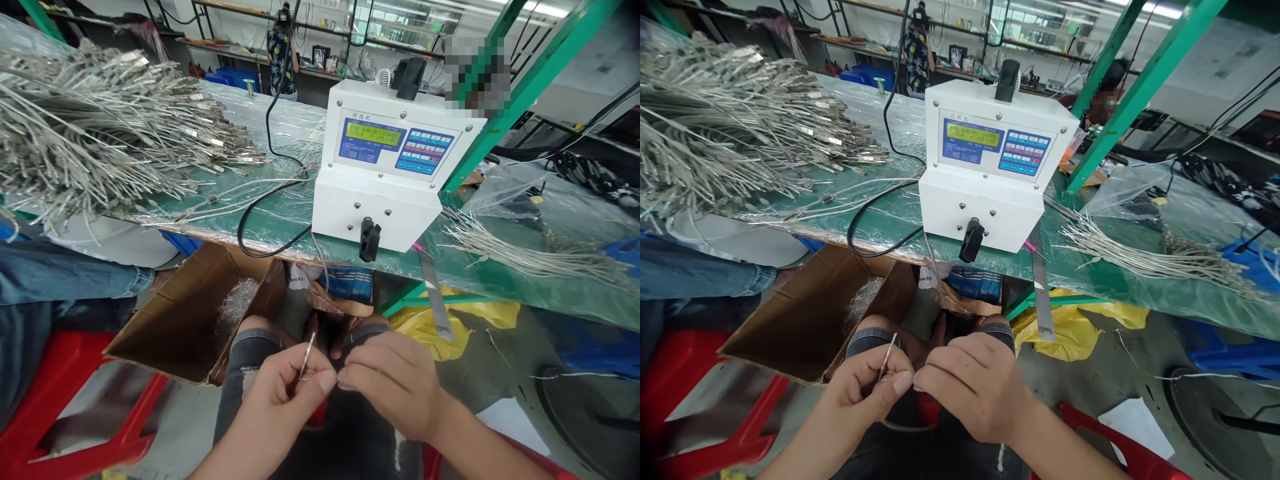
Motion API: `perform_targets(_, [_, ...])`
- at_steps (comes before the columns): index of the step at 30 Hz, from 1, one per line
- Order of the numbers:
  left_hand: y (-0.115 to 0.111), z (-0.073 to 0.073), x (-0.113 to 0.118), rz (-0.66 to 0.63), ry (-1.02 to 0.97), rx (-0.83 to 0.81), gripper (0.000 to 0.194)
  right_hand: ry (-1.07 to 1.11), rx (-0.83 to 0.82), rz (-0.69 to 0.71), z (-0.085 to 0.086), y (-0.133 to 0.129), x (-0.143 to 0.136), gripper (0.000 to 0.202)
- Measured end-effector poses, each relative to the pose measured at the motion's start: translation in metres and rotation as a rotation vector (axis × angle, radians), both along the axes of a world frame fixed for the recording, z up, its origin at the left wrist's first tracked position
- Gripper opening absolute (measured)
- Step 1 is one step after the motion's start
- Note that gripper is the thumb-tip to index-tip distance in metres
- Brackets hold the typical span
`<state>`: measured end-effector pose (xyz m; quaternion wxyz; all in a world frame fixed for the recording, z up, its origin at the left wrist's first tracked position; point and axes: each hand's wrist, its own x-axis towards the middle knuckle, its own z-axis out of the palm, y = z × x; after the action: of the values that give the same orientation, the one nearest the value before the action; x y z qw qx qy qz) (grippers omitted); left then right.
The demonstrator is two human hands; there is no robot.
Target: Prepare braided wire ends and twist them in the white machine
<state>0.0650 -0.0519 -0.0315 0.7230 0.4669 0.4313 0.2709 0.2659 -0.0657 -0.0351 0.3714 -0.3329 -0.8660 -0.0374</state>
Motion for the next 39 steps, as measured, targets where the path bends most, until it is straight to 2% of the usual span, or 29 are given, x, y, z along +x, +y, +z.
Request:
perform_targets(3, [-0.003, -0.002, 0.001, -0.006, 0.032, 0.039, 0.038, 0.038, -0.082, -0.034, 0.001, 0.0, -0.005, 0.013])
perform_targets(5, [-0.004, -0.005, 0.002, -0.006, 0.089, 0.167, 0.034, 0.104, -0.217, -0.051, 0.0, 0.0, -0.008, 0.015])
perform_targets(10, [-0.005, -0.016, 0.003, -0.014, 0.297, 0.773, 0.022, 0.203, -0.613, -0.086, 0.003, -0.007, -0.011, 0.018])
perform_targets(12, [-0.004, -0.018, 0.002, -0.019, 0.336, 0.939, 0.018, 0.208, -0.746, -0.113, 0.006, -0.011, -0.011, 0.019])
perform_targets(15, [-0.003, -0.019, 0.002, -0.032, 0.359, 1.064, 0.015, 0.211, -0.934, -0.17, 0.011, -0.015, -0.012, 0.022])
perform_targets(19, [-0.002, -0.018, 0.002, -0.04, 0.361, 1.065, 0.014, 0.246, -1.084, -0.202, 0.015, -0.017, -0.014, 0.025])
perform_targets(21, [-0.001, -0.018, 0.002, -0.034, 0.359, 0.992, 0.015, 0.265, -1.062, -0.212, 0.014, -0.016, -0.012, 0.028])
perform_targets(23, [-0.002, -0.016, 0.001, -0.024, 0.356, 0.852, 0.019, 0.265, -0.946, -0.221, 0.011, -0.015, -0.009, 0.029])
perform_targets(28, [-0.001, -0.009, 0.002, 0.025, 0.231, 0.401, 0.029, 0.124, -0.373, -0.124, -0.001, -0.011, 0.0, 0.011])
perform_targets(31, [0.0, -0.003, 0.005, 0.032, 0.144, 0.257, 0.03, 0.056, -0.131, -0.097, -0.006, -0.01, 0.0, 0.012])
perform_targets(36, [-0.002, -0.002, 0.006, -0.004, 0.12, 0.199, 0.032, 0.109, -0.088, -0.025, -0.004, -0.006, -0.003, 0.008])
perform_targets(39, [-0.004, -0.006, 0.004, -0.021, 0.167, 0.29, 0.03, 0.154, -0.186, -0.066, -0.002, -0.004, -0.006, 0.015])
